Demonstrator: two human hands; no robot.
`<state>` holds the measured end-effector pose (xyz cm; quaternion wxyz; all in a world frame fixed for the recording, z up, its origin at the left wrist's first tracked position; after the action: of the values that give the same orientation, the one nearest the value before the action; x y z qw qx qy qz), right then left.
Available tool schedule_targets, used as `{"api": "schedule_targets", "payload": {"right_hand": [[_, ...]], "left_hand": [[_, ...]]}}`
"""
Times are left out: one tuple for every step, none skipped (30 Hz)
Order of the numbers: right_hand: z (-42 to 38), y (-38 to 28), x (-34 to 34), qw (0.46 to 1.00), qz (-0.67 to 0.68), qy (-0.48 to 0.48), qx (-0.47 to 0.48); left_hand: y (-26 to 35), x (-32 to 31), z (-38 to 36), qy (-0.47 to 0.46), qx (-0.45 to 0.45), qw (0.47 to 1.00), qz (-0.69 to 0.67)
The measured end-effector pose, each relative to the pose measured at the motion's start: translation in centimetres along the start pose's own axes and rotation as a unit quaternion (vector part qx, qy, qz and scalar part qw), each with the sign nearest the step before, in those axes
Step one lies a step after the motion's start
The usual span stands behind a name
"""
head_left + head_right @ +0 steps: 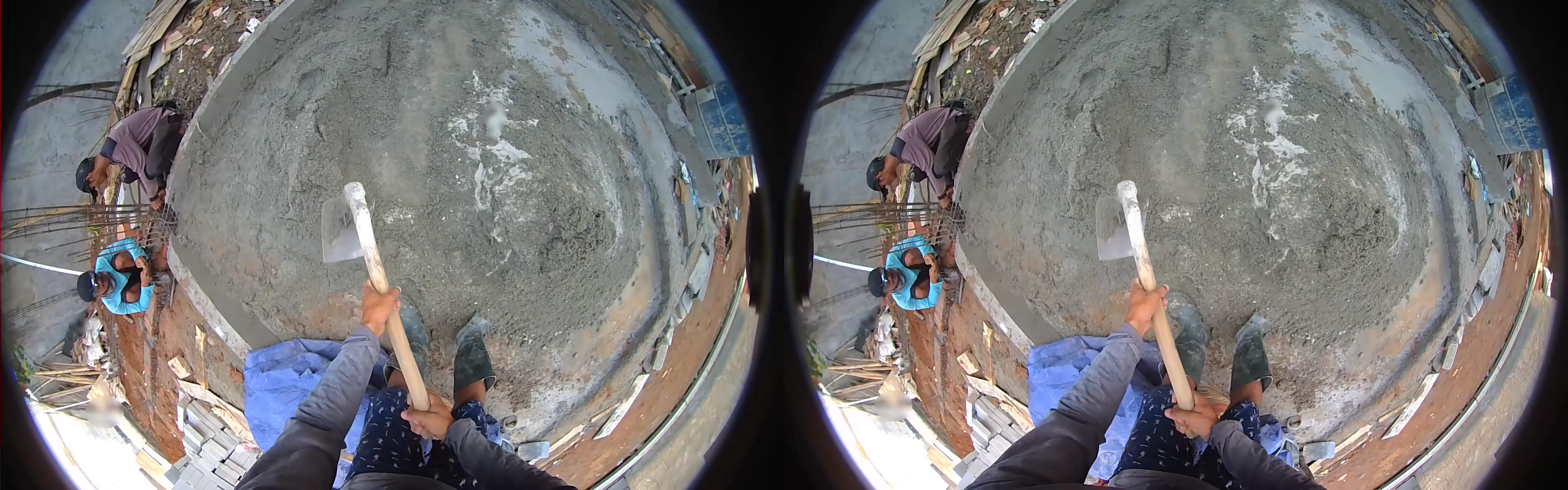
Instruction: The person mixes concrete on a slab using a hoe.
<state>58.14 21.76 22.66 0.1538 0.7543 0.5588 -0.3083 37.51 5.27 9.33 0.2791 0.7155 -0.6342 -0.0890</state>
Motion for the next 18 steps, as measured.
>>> {"api": "schedule_targets", "payload": {"right_hand": [[2.7, -1.3, -0.6, 0.995, 0.099, -0.025, 0.021], [5.3, -3.2, -1.4, 0.987, 0.15, -0.031, 0.037], [8.2, -4.7, -1.7, 0.976, 0.207, -0.043, 0.045], [11.3, -6.0, -2.0, 0.966, 0.247, -0.056, 0.052], [14.5, -7.4, -1.8, 0.954, 0.286, -0.069, 0.061], [17.8, -8.3, -1.0, 0.952, 0.299, -0.036, 0.061], [20.1, -8.4, 0.1, 0.948, 0.313, -0.002, 0.059], [21.1, -7.8, 1.2, 0.945, 0.324, 0.017, 0.05], [21.5, -7.4, 2.4, 0.941, 0.334, 0.035, 0.041], [21.0, -8.3, 3.0, 0.938, 0.341, 0.052, 0.036], [18.8, -8.6, 3.8, 0.945, 0.32, 0.054, 0.04], [16.7, -8.6, 4.8, 0.954, 0.288, 0.074, 0.038], [14.5, -8.2, 5.9, 0.962, 0.255, 0.093, 0.035], [12.6, -8.7, 6.9, 0.969, 0.22, 0.107, 0.038], [10.2, -9.6, 7.7, 0.974, 0.181, 0.134, 0.023], [7.7, -10.0, 8.8, 0.976, 0.143, 0.162, 0.007], [5.7, -10.1, 10.5, 0.977, 0.094, 0.192, -0.008], [3.5, -10.0, 12.2, 0.974, 0.045, 0.222, -0.023]], "left_hand": [[1.1, -0.7, 1.0, -0.008, -0.018, 1.0, 0.02], [2.3, -1.5, 1.9, 0.0, -0.023, 0.997, 0.078], [3.2, -2.2, 2.9, 0.008, -0.027, 0.991, 0.134], [3.6, -2.8, 4.1, 0.017, -0.021, 0.982, 0.187], [3.9, -3.6, 5.4, 0.024, -0.018, 0.971, 0.238], [3.9, -4.3, 6.5, 0.033, -0.015, 0.957, 0.287], [3.0, -5.1, 7.8, 0.024, 0.001, 0.948, 0.318], [1.5, -6.0, 9.1, 0.015, 0.018, 0.937, 0.348], [0.5, -6.8, 9.5, 0.006, 0.034, 0.925, 0.377], [0.2, -7.8, 9.1, -0.011, 0.036, 0.932, 0.361], [-0.6, -8.9, 8.0, -0.029, 0.039, 0.939, 0.341], [-1.8, -9.9, 6.5, -0.044, 0.046, 0.946, 0.318], [-3.0, -10.7, 4.7, -0.049, 0.074, 0.961, 0.263], [-3.4, -11.9, 3.2, -0.053, 0.092, 0.973, 0.206], [-4.6, -13.2, 2.3, -0.07, 0.115, 0.979, 0.153], [-6.3, -14.7, 1.2, -0.087, 0.14, 0.981, 0.1], [-7.9, -16.3, -0.1, -0.093, 0.165, 0.981, 0.037], [-9.3, -18.0, -1.7, -0.1, 0.19, 0.976, -0.026]]}}
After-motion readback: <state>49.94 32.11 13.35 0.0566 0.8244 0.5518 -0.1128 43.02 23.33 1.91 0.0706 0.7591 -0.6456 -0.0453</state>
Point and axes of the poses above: each hand's wrist, its own z-axis towards the middle knuckle, its own x-axis out of the back of the hand, y = z × x, the point moved 4 cm from there along z, towards the middle knuckle, and after that the axes turned 3 degrees about x, right-handed, at the moved point
